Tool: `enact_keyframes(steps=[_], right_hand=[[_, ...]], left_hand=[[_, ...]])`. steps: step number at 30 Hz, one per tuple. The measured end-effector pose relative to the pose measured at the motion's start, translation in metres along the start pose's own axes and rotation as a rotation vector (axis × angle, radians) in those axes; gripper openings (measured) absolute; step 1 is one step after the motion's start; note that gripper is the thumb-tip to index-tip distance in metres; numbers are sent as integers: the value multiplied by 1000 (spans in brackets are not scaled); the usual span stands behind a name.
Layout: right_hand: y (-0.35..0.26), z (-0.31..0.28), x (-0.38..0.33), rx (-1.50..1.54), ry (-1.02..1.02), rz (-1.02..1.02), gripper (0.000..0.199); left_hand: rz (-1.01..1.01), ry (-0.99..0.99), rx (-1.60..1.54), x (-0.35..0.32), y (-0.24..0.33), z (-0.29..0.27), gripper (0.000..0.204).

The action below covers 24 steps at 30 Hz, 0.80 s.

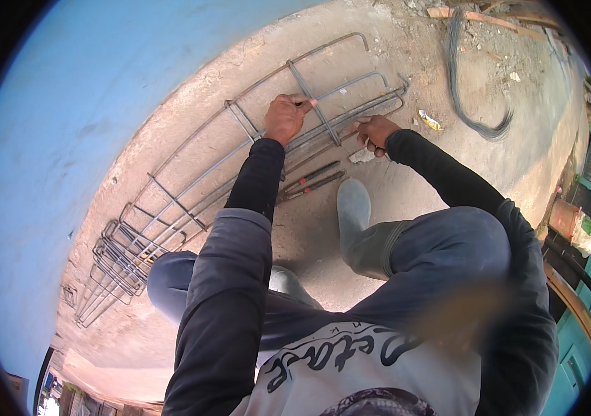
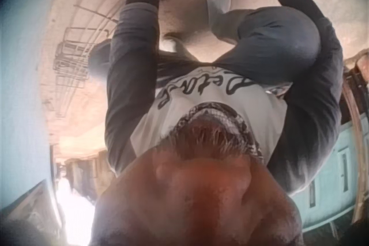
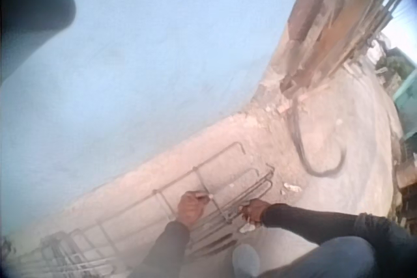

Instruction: The person sits on the ground and uses pliers to tie wire around a rebar cage structure. They then stand up, walk to a pile of wooden planks, and move several planks aside.

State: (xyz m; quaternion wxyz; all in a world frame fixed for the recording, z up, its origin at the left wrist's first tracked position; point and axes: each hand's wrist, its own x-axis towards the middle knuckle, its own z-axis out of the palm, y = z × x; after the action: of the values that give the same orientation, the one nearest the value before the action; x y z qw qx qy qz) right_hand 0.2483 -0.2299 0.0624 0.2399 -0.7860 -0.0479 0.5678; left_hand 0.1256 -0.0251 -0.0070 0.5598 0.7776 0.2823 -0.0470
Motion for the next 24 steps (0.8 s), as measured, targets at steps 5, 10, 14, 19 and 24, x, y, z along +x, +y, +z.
enact_keyframes(steps=[5,10,14,19,24], right_hand=[[-2,-4,60,-674,-275,-75,25],[-29,13,65,-236,-92,-162,27],[-32,15,64,76,-151,-136,31],[-25,13,67,90,-233,-211,36],[-23,14,77,12,-227,-248,33]], left_hand=[[64,-46,-42,3,11,2,33],[21,-34,-149,1,6,-4,26],[63,0,-181,1,5,-2,24],[17,50,-179,-2,10,-2,21],[35,22,-180,4,0,-1,20]])
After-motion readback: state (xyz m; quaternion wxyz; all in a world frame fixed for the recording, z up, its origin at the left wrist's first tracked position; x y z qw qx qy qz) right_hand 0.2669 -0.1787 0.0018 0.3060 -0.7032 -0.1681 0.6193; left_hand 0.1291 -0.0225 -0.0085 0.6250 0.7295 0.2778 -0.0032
